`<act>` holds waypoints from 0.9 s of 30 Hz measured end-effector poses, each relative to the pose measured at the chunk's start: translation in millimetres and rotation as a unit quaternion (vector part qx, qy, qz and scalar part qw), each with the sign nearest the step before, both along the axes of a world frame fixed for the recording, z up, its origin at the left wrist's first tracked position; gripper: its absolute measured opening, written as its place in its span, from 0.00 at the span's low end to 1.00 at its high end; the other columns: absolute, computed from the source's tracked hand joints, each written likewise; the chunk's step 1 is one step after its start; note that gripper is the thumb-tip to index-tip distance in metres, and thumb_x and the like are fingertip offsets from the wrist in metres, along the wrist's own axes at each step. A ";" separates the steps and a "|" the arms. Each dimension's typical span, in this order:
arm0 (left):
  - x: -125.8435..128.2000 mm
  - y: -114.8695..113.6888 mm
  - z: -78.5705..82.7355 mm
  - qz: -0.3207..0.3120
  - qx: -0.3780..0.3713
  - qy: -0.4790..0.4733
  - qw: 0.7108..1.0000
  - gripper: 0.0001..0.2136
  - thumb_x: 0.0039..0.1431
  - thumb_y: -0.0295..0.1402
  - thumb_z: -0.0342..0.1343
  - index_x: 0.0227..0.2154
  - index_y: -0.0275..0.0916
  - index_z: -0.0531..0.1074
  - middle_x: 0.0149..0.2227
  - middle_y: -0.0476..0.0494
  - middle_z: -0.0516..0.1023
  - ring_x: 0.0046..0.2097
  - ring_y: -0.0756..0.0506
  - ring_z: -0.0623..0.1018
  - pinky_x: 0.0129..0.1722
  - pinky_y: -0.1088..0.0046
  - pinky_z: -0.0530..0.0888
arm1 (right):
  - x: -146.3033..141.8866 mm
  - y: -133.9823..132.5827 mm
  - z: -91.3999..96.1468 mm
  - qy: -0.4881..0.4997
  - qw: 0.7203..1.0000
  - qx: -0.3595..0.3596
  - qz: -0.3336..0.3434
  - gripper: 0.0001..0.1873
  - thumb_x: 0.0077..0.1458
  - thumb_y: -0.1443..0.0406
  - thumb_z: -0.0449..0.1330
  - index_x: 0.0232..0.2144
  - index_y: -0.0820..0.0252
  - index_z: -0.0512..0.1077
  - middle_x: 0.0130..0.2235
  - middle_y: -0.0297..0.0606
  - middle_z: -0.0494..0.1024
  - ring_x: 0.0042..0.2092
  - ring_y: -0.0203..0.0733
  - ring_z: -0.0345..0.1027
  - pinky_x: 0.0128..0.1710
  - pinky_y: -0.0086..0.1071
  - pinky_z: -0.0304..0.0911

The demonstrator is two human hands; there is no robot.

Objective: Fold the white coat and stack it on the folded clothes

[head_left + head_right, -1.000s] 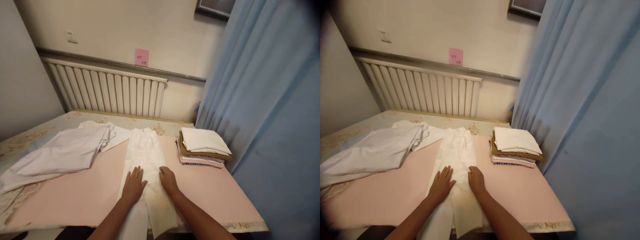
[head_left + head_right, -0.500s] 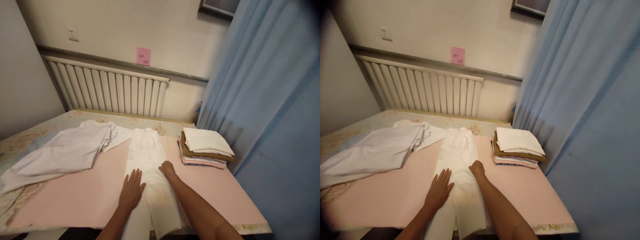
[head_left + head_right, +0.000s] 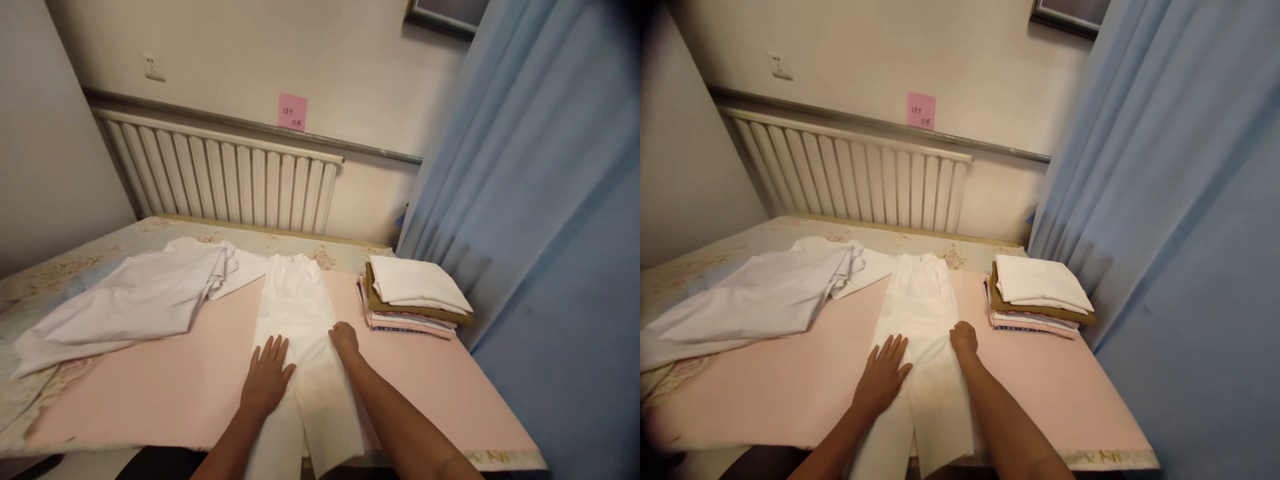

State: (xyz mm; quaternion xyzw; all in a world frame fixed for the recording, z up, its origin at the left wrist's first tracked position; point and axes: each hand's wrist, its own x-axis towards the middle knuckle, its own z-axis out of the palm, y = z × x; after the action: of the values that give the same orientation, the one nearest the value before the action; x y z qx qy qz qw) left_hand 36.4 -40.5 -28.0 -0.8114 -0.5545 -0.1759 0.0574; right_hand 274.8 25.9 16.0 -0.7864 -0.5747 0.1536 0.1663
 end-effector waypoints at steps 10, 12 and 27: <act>0.1 -0.6 1.9 -0.003 -0.011 -0.008 1.000 0.26 0.65 0.46 0.40 0.63 0.44 0.57 0.65 0.43 0.58 0.67 0.37 0.54 0.62 0.50 0.55 | -16.6 -24.0 10.4 -0.082 0.984 0.136 0.077 0.15 0.59 0.67 0.49 0.45 0.62 0.72 0.47 0.49 0.75 0.50 0.49 0.67 0.49 0.40 0.60; 0.1 -0.9 2.7 -0.003 -0.012 -0.008 1.000 0.26 0.65 0.46 0.40 0.63 0.44 0.57 0.65 0.43 0.58 0.67 0.37 0.54 0.62 0.49 0.55 | -33.1 -24.9 10.0 -0.091 0.970 0.175 0.142 0.19 0.62 0.66 0.48 0.53 0.62 0.68 0.55 0.48 0.70 0.57 0.48 0.61 0.57 0.41 0.55; -0.6 -1.4 3.6 -0.006 -0.003 -0.006 1.000 0.26 0.65 0.47 0.39 0.62 0.43 0.57 0.65 0.43 0.59 0.66 0.36 0.55 0.61 0.48 0.56 | -48.4 -0.9 -36.6 -0.131 0.918 0.204 0.314 0.29 0.63 0.54 0.51 0.62 0.61 0.58 0.65 0.45 0.56 0.67 0.47 0.45 0.64 0.47 0.43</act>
State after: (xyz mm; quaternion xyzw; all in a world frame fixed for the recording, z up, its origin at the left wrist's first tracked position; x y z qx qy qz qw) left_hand 35.7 -42.0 -24.3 -0.8138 -0.5505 -0.1789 0.0505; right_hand 226.5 25.0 -20.6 -0.5276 -0.8276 -0.0274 0.1896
